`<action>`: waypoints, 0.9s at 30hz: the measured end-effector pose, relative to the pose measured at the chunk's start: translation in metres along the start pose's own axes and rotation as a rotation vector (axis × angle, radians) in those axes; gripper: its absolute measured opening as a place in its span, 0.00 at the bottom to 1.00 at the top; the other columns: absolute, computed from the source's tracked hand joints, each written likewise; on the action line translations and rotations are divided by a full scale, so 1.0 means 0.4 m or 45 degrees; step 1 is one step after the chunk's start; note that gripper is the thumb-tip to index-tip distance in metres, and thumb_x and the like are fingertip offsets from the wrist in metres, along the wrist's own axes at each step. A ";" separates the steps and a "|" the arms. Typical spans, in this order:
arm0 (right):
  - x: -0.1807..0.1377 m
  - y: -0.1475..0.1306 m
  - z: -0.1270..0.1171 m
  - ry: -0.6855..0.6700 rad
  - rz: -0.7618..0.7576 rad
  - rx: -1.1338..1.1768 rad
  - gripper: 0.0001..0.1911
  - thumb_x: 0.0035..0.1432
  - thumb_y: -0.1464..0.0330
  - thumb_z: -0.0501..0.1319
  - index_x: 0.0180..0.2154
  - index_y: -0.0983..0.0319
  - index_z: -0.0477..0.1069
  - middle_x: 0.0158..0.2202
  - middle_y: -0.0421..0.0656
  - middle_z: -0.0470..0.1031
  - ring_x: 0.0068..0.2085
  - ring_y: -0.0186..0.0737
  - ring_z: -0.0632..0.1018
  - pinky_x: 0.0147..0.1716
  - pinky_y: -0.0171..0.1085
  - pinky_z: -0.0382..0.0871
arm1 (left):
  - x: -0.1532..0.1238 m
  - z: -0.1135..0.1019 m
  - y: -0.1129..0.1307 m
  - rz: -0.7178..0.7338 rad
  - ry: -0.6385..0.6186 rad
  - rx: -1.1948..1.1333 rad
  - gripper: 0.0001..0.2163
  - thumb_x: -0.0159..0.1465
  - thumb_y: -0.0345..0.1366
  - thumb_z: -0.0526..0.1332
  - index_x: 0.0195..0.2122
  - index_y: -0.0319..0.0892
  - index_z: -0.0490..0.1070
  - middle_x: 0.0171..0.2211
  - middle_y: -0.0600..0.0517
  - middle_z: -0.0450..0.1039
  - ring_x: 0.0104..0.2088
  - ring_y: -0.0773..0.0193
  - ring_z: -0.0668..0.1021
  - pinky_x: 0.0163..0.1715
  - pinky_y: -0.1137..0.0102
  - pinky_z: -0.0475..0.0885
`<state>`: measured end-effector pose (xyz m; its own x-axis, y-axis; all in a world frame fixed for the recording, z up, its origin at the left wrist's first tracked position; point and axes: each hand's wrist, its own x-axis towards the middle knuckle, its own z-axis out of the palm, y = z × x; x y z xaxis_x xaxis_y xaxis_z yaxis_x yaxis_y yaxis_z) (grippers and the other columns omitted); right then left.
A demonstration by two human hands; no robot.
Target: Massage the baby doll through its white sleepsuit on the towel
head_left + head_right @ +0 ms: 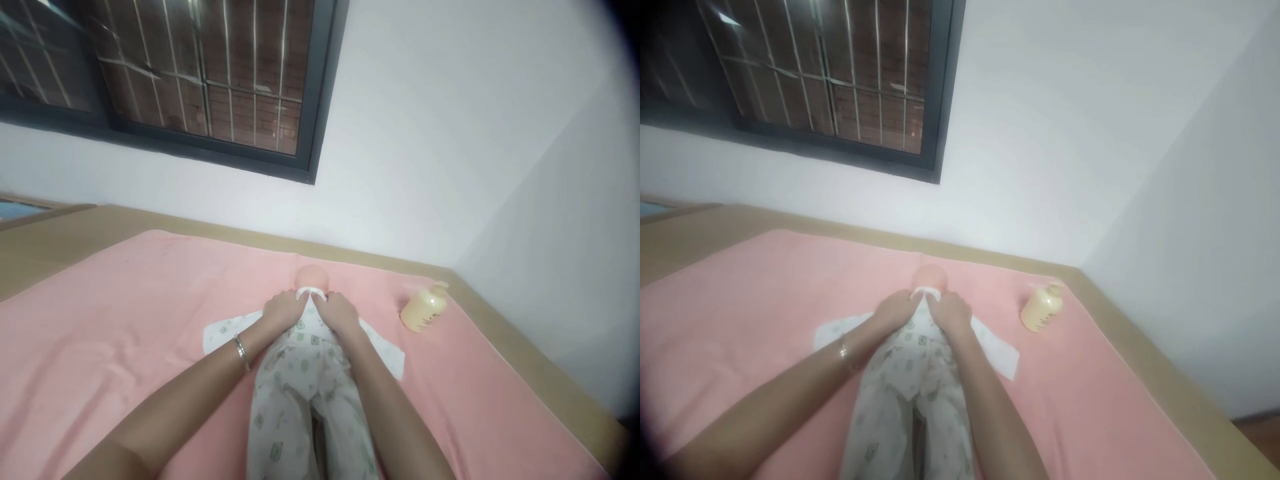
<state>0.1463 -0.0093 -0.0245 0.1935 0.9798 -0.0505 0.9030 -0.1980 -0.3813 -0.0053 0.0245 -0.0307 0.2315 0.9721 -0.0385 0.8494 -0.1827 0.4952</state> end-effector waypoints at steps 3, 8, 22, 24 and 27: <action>0.016 0.013 0.012 -0.041 0.041 0.066 0.39 0.60 0.42 0.39 0.45 0.65 0.73 0.44 0.55 0.76 0.45 0.52 0.75 0.43 0.43 0.64 | 0.004 0.009 -0.007 0.018 0.010 0.020 0.32 0.64 0.57 0.37 0.44 0.40 0.74 0.43 0.40 0.76 0.43 0.48 0.77 0.41 0.60 0.68; 0.032 0.031 0.015 -0.076 0.052 0.134 0.41 0.59 0.40 0.38 0.44 0.64 0.74 0.45 0.55 0.76 0.46 0.54 0.76 0.42 0.43 0.66 | 0.008 0.025 -0.019 0.048 0.047 0.008 0.33 0.64 0.59 0.36 0.45 0.42 0.73 0.43 0.42 0.77 0.43 0.48 0.77 0.41 0.60 0.68; 0.036 0.033 0.016 -0.094 0.071 0.121 0.42 0.59 0.41 0.37 0.46 0.64 0.74 0.46 0.55 0.76 0.47 0.53 0.75 0.42 0.43 0.66 | 0.009 0.029 -0.022 0.040 0.067 -0.003 0.32 0.64 0.58 0.36 0.44 0.42 0.73 0.42 0.42 0.77 0.42 0.49 0.77 0.39 0.61 0.68; 0.035 0.033 0.015 -0.092 0.064 0.119 0.42 0.59 0.41 0.36 0.46 0.65 0.73 0.46 0.55 0.75 0.47 0.53 0.75 0.42 0.43 0.66 | 0.009 0.029 -0.021 0.041 0.070 0.000 0.32 0.64 0.58 0.37 0.44 0.42 0.73 0.42 0.43 0.77 0.42 0.49 0.77 0.39 0.61 0.68; 0.035 0.033 0.015 -0.100 0.060 0.107 0.42 0.60 0.41 0.36 0.47 0.65 0.73 0.46 0.55 0.75 0.47 0.52 0.75 0.42 0.43 0.66 | 0.006 0.026 -0.020 0.045 0.067 -0.013 0.32 0.64 0.58 0.37 0.44 0.42 0.73 0.42 0.42 0.77 0.42 0.50 0.77 0.39 0.62 0.68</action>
<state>0.1585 0.0020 -0.0356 0.2017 0.9692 -0.1412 0.8575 -0.2444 -0.4526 -0.0067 0.0269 -0.0438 0.2358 0.9715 0.0247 0.8360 -0.2157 0.5045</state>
